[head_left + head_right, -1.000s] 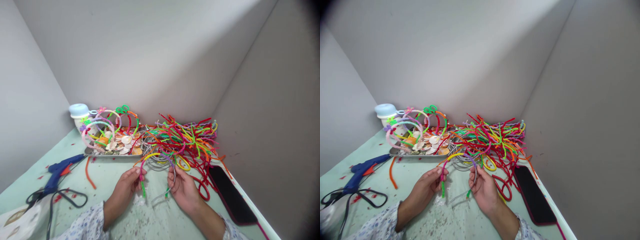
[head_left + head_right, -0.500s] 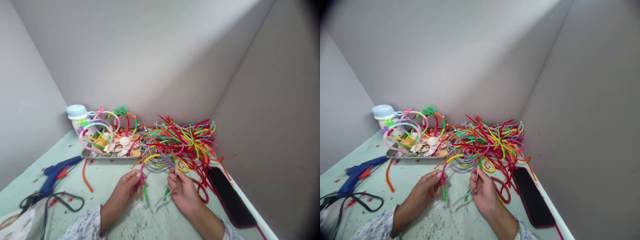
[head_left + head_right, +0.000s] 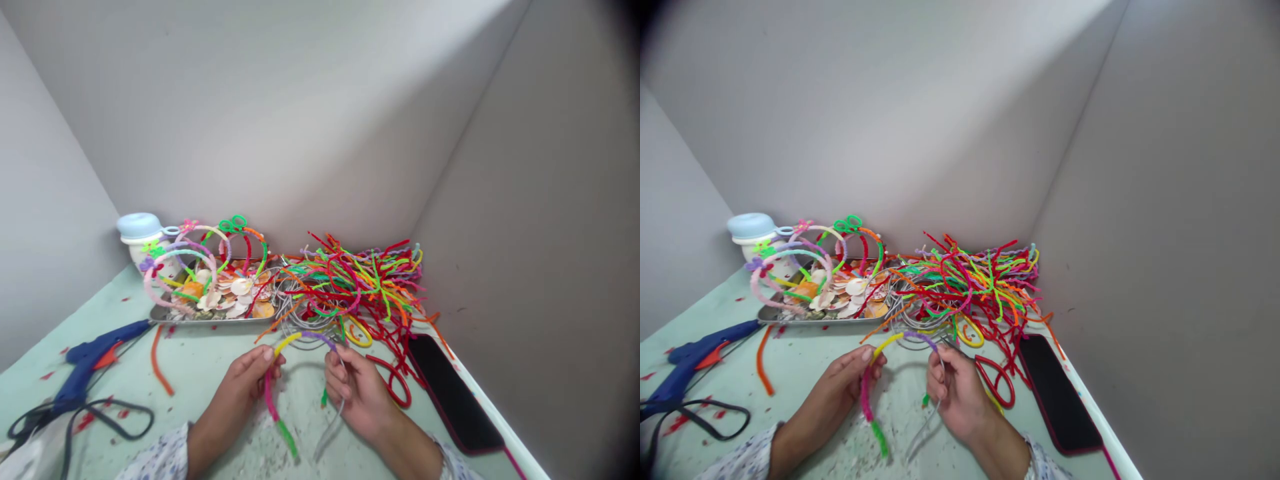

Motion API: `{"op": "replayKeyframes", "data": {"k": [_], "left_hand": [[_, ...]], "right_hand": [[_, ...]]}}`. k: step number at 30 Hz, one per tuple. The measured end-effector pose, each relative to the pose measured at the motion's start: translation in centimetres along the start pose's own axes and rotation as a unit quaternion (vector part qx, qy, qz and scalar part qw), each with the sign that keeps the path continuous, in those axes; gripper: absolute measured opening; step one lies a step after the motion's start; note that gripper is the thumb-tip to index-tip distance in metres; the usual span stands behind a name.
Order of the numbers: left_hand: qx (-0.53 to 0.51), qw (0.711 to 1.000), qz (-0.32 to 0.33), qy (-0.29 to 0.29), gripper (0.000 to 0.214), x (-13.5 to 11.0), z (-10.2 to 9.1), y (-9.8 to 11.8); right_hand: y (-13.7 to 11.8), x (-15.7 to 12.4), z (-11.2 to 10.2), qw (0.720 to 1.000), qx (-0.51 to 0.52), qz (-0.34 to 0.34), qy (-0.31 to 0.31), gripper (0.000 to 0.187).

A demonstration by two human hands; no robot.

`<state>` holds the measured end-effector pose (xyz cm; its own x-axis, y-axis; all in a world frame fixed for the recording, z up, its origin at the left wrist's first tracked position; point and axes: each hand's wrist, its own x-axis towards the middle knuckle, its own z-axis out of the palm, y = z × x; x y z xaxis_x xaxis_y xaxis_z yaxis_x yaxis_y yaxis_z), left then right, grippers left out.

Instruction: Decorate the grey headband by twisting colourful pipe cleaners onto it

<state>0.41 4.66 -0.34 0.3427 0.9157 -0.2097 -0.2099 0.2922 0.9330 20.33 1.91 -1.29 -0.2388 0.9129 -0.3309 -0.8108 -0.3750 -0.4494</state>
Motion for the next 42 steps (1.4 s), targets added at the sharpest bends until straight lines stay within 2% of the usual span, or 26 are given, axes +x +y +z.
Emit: {"op": "replayKeyframes", "data": {"k": [4, 9, 16, 20, 28, 42], "left_hand": [[0.033, 0.999, 0.016, -0.025, 0.029, -0.3, 0.0, 0.2], [0.099, 0.995, 0.002, -0.02, 0.028, 0.0, 0.0, 0.0], [0.116, 0.993, -0.008, -0.015, 0.027, 0.1, 0.2, 0.0], [0.107, 0.994, -0.012, -0.017, 0.026, 0.0, 0.3, 0.1], [0.108, 0.994, 0.005, -0.015, 0.026, 0.2, -0.1, -0.1], [0.107, 0.994, 0.004, -0.016, 0.025, 0.3, -0.2, -0.3]], "right_hand": [[0.6, -0.3, -0.1, 0.996, -0.062, 0.058, -0.022, 0.019], [1.3, -0.1, -0.2, 0.987, -0.144, 0.065, -0.021, 0.022], [1.3, -0.1, 0.1, 0.988, -0.135, 0.073, -0.015, 0.016], [1.5, -0.2, 0.2, 0.989, -0.141, 0.052, -0.008, 0.018], [1.6, -0.3, 0.2, 0.982, -0.183, 0.025, -0.046, 0.024], [1.9, -0.3, 0.1, 0.982, -0.187, 0.002, -0.034, 0.024]]}}
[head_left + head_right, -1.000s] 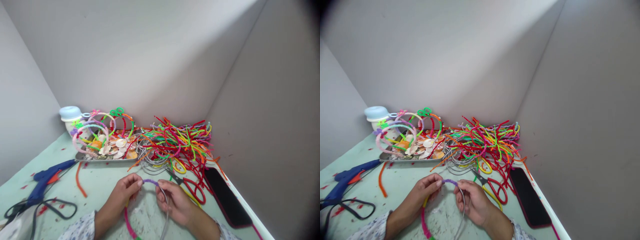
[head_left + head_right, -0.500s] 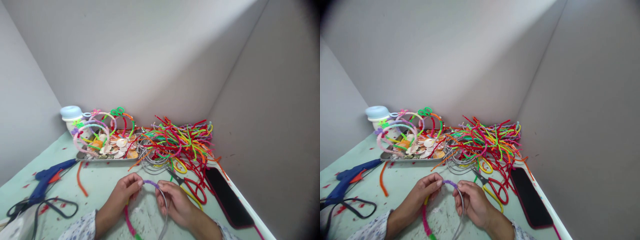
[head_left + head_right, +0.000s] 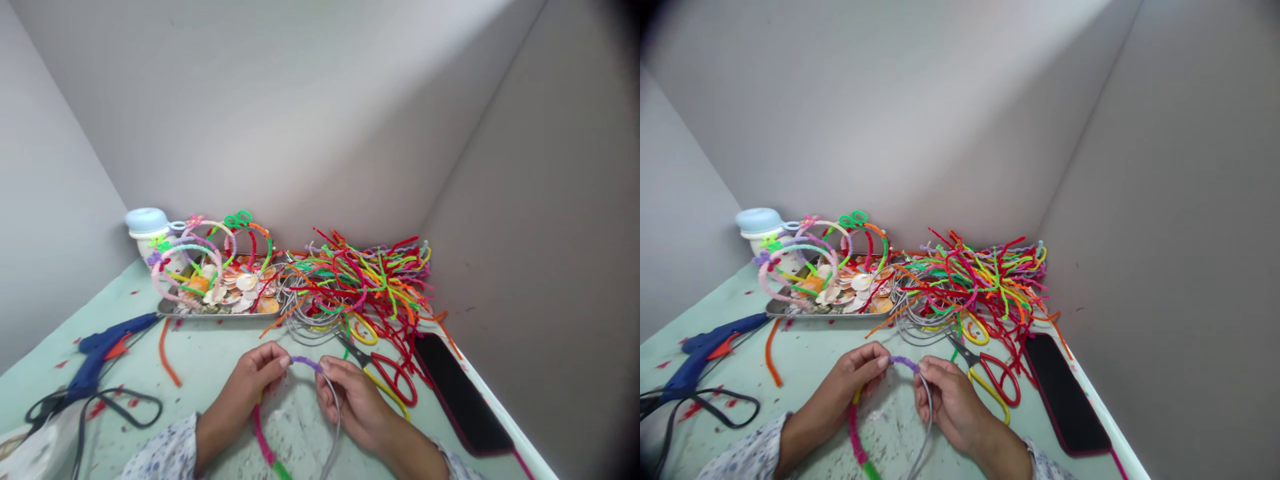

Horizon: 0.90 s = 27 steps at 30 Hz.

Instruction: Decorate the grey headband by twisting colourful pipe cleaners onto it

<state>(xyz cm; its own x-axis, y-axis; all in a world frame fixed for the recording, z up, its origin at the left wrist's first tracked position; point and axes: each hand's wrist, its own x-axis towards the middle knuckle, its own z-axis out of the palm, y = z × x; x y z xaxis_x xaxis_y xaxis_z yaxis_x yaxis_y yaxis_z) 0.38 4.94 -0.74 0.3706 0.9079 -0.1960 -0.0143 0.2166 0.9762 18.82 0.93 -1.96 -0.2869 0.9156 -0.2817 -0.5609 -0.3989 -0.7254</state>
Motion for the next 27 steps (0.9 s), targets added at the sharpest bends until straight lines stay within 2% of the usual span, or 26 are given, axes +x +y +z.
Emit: {"op": "replayKeyframes", "data": {"k": [6, 12, 19, 22, 24, 26, 27], "left_hand": [[-0.019, 1.0, 0.0, -0.002, 0.025, 0.0, -0.1, -0.1], [-0.037, 0.999, 0.007, -0.006, 0.026, 0.0, 0.0, 0.1], [-0.083, 0.996, 0.011, -0.003, 0.026, -0.1, 0.1, 0.2], [-0.081, 0.997, 0.002, -0.003, 0.024, 0.0, 0.0, 0.2], [-0.081, 0.997, 0.002, 0.0, 0.024, 0.2, -0.1, 0.1], [-0.081, 0.997, -0.001, -0.001, 0.024, 0.2, -0.2, 0.0], [-0.08, 0.997, -0.003, -0.002, 0.024, 0.3, -0.2, 0.0]], "right_hand": [[0.0, 0.0, 0.0, 1.0, -0.001, 0.008, 0.017, 0.025], [0.0, 0.0, -0.1, 1.0, 0.009, 0.004, 0.004, 0.019], [-0.5, -0.2, 0.2, 0.999, 0.035, -0.001, 0.031, 0.016], [-1.0, -0.2, 0.4, 0.999, -0.036, -0.002, 0.029, 0.02], [-1.8, -0.1, 0.5, 0.989, -0.141, -0.016, 0.035, 0.023], [-3.2, 0.0, 0.7, 0.953, -0.283, -0.076, 0.074, 0.026], [-4.1, 0.2, 0.8, 0.919, -0.362, -0.117, 0.101, 0.024]]}}
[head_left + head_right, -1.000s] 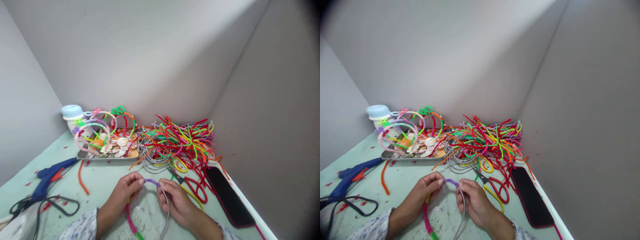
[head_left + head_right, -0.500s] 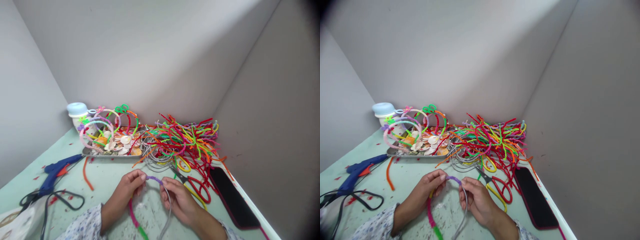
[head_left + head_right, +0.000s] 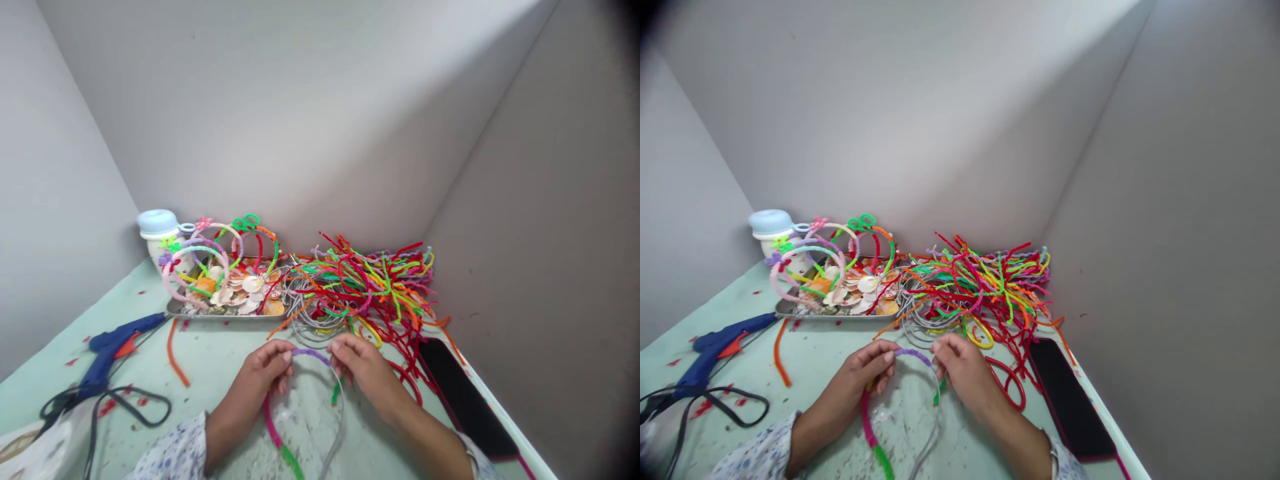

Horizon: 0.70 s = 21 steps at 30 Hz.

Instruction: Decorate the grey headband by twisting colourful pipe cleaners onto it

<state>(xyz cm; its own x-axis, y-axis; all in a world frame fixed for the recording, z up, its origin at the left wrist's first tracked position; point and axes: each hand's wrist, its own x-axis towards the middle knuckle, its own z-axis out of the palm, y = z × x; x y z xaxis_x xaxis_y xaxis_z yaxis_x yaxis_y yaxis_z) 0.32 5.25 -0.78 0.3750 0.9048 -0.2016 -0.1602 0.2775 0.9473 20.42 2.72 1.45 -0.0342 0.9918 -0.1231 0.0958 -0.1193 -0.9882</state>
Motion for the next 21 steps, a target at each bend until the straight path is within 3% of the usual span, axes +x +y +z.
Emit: {"op": "replayKeyframes", "data": {"k": [3, 7, 9, 12, 16, 21], "left_hand": [[0.004, 1.0, -0.008, -0.004, 0.024, -0.1, 0.1, 0.1], [0.009, 1.0, -0.007, -0.01, 0.025, -0.2, 0.2, 0.4], [0.019, 1.0, 0.0, -0.014, 0.025, -0.3, 0.2, 0.3], [0.042, 0.999, 0.007, -0.017, 0.025, -0.2, 0.1, 0.2], [0.071, 0.997, 0.013, -0.026, 0.026, -0.2, 0.0, -0.1], [0.117, 0.992, 0.027, -0.034, 0.026, -0.5, 0.2, -0.2]], "right_hand": [[-2.4, 1.9, -1.3, 0.965, -0.203, -0.148, 0.08, 0.017], [-4.8, 5.7, -2.5, 0.855, -0.411, -0.291, 0.123, 0.017], [-5.5, 7.5, -2.8, 0.799, -0.51, -0.29, 0.131, 0.018], [-5.9, 9.4, -3.2, 0.7, -0.662, -0.237, 0.122, 0.021], [-5.7, 10.4, -3.7, 0.673, -0.696, -0.217, 0.121, 0.02], [-5.2, 10.2, -4.2, 0.66, -0.71, -0.213, 0.122, 0.022]]}}
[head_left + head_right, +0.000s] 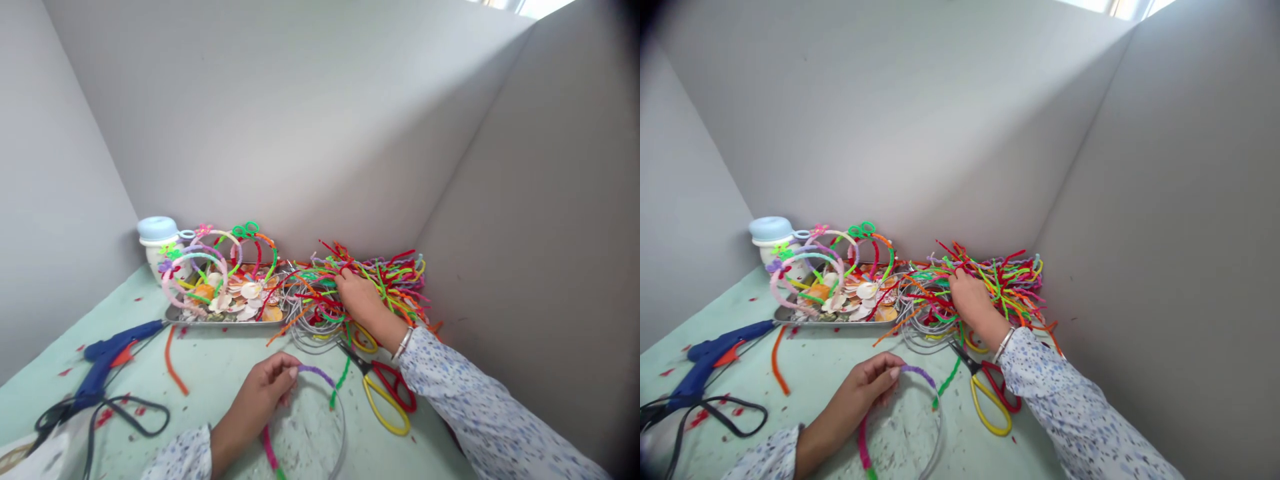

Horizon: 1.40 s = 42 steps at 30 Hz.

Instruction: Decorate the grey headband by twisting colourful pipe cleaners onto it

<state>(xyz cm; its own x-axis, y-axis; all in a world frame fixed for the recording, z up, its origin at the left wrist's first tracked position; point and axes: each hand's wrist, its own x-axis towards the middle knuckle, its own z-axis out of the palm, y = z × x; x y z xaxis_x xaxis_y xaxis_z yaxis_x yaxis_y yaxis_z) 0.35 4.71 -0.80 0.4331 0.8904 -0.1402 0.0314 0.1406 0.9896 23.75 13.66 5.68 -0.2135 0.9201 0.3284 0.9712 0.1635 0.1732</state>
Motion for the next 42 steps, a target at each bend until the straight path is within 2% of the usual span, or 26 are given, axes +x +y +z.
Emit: {"op": "replayKeyframes", "data": {"k": [7, 10, 14, 19, 25, 32, 34, 38, 42], "left_hand": [[0.057, 0.998, 0.007, 0.012, 0.028, -0.3, 0.4, 0.3], [0.079, 0.996, 0.013, 0.029, 0.03, -0.4, 0.4, 0.0], [0.124, 0.99, 0.049, 0.041, 0.03, -0.5, 0.5, 0.0], [0.15, 0.985, 0.077, 0.045, 0.03, -0.7, 0.9, 0.8], [0.147, 0.986, 0.07, 0.045, 0.027, -0.7, 1.3, 1.3], [0.138, 0.985, 0.042, 0.091, 0.024, -1.3, 1.4, 2.7], [0.105, 0.99, 0.017, 0.089, 0.024, -1.6, 2.0, 3.5], [-0.044, 0.997, -0.012, 0.063, 0.028, -1.5, 3.8, 6.1], [-0.137, 0.989, 0.013, 0.054, 0.023, 0.2, 5.2, 9.2]], "right_hand": [[0.7, -0.2, -1.1, 0.999, 0.013, -0.003, 0.038, 0.024], [1.4, -0.3, -1.7, 0.996, 0.04, -0.014, 0.081, 0.021], [1.8, -0.8, -2.1, 0.981, 0.086, -0.058, 0.161, 0.016], [1.5, -1.3, -2.5, 0.973, 0.115, -0.109, 0.171, 0.017], [2.0, -1.8, -2.6, 0.974, 0.169, -0.041, 0.145, 0.017], [3.8, -1.8, -2.9, 0.94, 0.28, 0.043, 0.189, 0.014], [4.1, -1.7, -3.1, 0.939, 0.287, 0.039, 0.186, 0.013], [3.8, -1.6, -3.5, 0.939, 0.286, 0.02, 0.19, 0.012], [2.9, -2.3, -4.1, 0.941, 0.275, -0.035, 0.192, 0.011]]}}
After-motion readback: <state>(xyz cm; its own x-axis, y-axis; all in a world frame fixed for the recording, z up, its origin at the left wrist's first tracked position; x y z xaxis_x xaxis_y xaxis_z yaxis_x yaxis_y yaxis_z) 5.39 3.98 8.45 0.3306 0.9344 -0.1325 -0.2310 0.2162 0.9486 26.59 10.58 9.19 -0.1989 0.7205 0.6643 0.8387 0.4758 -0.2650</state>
